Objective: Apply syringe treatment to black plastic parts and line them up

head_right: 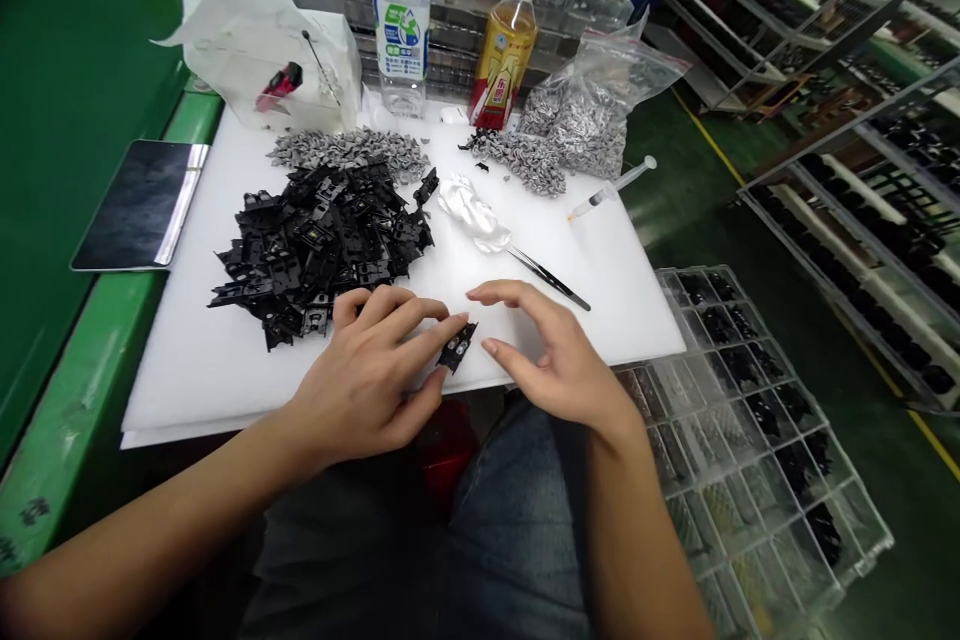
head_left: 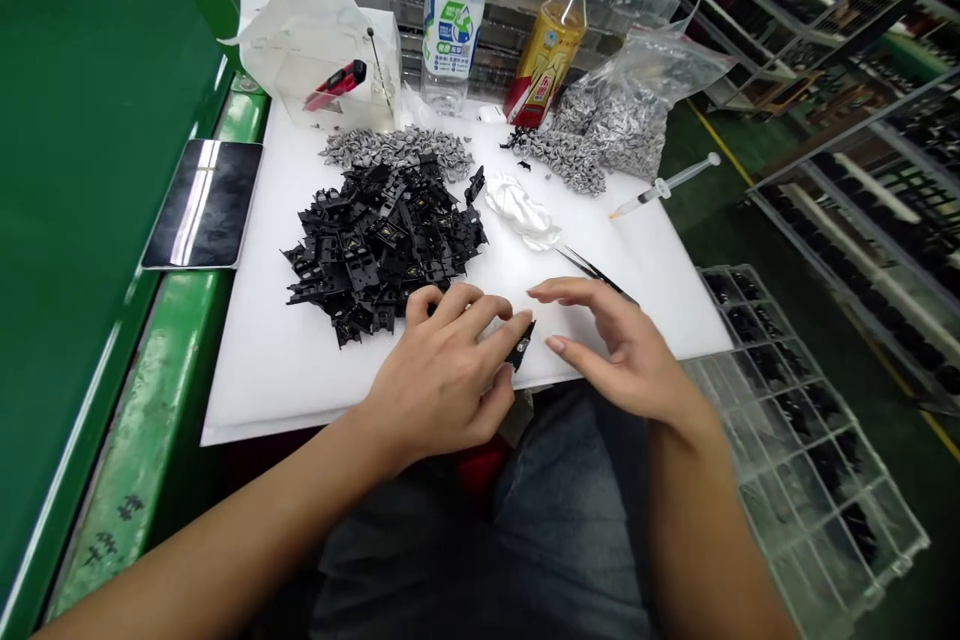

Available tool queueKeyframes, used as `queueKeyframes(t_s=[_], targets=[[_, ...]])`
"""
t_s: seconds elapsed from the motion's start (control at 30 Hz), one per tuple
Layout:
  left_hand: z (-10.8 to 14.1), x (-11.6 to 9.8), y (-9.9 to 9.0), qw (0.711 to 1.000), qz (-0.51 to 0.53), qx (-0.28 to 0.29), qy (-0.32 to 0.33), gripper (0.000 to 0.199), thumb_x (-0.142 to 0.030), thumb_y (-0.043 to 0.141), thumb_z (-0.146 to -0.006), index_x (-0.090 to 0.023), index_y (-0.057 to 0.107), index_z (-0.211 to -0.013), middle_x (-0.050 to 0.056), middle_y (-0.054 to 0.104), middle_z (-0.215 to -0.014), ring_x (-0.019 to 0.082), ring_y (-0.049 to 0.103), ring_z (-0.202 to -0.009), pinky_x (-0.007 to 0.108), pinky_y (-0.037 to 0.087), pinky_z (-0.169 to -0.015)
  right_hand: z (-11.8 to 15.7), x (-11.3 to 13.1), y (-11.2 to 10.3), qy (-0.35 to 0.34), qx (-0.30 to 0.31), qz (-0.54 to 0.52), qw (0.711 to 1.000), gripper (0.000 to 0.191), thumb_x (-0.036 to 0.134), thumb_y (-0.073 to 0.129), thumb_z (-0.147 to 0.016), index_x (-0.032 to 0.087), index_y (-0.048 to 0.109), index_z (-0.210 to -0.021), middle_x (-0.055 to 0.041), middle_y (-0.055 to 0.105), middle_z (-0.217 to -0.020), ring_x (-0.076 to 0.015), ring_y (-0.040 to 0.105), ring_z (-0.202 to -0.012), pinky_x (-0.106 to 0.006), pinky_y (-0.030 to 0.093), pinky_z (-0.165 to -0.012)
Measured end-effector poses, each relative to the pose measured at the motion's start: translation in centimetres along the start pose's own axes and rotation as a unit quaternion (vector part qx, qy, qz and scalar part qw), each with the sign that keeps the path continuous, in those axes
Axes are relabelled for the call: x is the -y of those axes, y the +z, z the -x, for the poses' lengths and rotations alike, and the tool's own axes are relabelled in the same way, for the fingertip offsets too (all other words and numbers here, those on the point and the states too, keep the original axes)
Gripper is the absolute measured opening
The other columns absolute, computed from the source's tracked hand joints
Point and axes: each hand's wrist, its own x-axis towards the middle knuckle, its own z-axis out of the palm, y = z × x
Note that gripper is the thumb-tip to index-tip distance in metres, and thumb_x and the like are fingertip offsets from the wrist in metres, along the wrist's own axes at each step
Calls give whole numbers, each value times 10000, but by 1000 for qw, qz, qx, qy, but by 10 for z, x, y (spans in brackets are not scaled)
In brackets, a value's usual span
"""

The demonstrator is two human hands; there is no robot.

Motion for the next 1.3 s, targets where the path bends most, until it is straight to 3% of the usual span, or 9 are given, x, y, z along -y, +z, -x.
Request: queueKeyframes(t_s=[0.1, 0.2, 0.3, 0.53, 0.67, 1.07, 1.3], targets=[[1, 1, 0, 999, 18, -29, -20, 375, -363, 584, -1026, -154, 646, -1332, 96, 741, -1207, 287, 620, -1086, 505, 366, -913, 2, -5, 9, -14, 18, 30, 999, 491, 176, 703, -977, 306, 593, -1438, -68, 706, -1412, -291, 628, -1361, -521, 479, -1192], [2, 2, 2, 999, -3, -39, -11, 204, -355, 607, -1054, -185, 695, -1123, 49, 762, -1027, 232, 631, -955, 475, 370, -894, 3, -6, 10, -40, 17, 48, 998, 390, 209, 717, -993, 287, 629, -1365, -76, 747, -1306, -284, 665, -1276, -509, 528, -1119], [3, 2, 4, 999, -12, -48, 3, 103, -274, 626, -1051, -218, 713, -1041, 20, 762, -975, 207, 634, -927, 459, 374, -894, 7, -10, 7, -66, 4, 57, 996, 300, 226, 729, -1001, 264, 669, -1292, -88, 759, -1231, -270, 685, -1217, -484, 566, -1069], [2, 6, 9, 997, 5, -59, 51, 104, -196, 683, -1011, -174, 723, -1105, 65, 753, -1045, 211, 642, -956, 406, 454, -834, 15, -23, 15, -153, -38, 79, 984, 398, 103, 701, -993, 251, 667, -1361, -115, 733, -1340, -253, 690, -1248, -484, 603, -1071], [0, 7, 9, 997, 9, -60, 56, 172, -185, 722, -985, -165, 735, -1155, 68, 742, -1019, 215, 641, -914, 407, 453, -810, 15, -24, 18, -196, -22, 100, 975, 424, 29, 665, -987, 192, 676, -1378, -129, 745, -1316, -243, 687, -1244, -472, 595, -1080], [-4, 4, 9, 997, 3, -52, 50, 131, -193, 729, -978, -163, 771, -1098, 71, 727, -970, 216, 609, -859, 408, 419, -752, 10, -20, 14, -196, 11, 138, 971, 385, 27, 648, -987, 129, 705, -1353, -151, 757, -1302, -262, 701, -1228, -502, 593, -1087], [-1, 7, 9, 997, 6, -57, 59, 174, -182, 747, -969, -169, 744, -1143, 52, 741, -973, 206, 645, -882, 401, 448, -776, 16, -29, 21, -197, -95, 90, 972, 470, 22, 792, -897, 145, 708, -1343, -164, 756, -1342, -239, 723, -1246, -425, 628, -1100]])
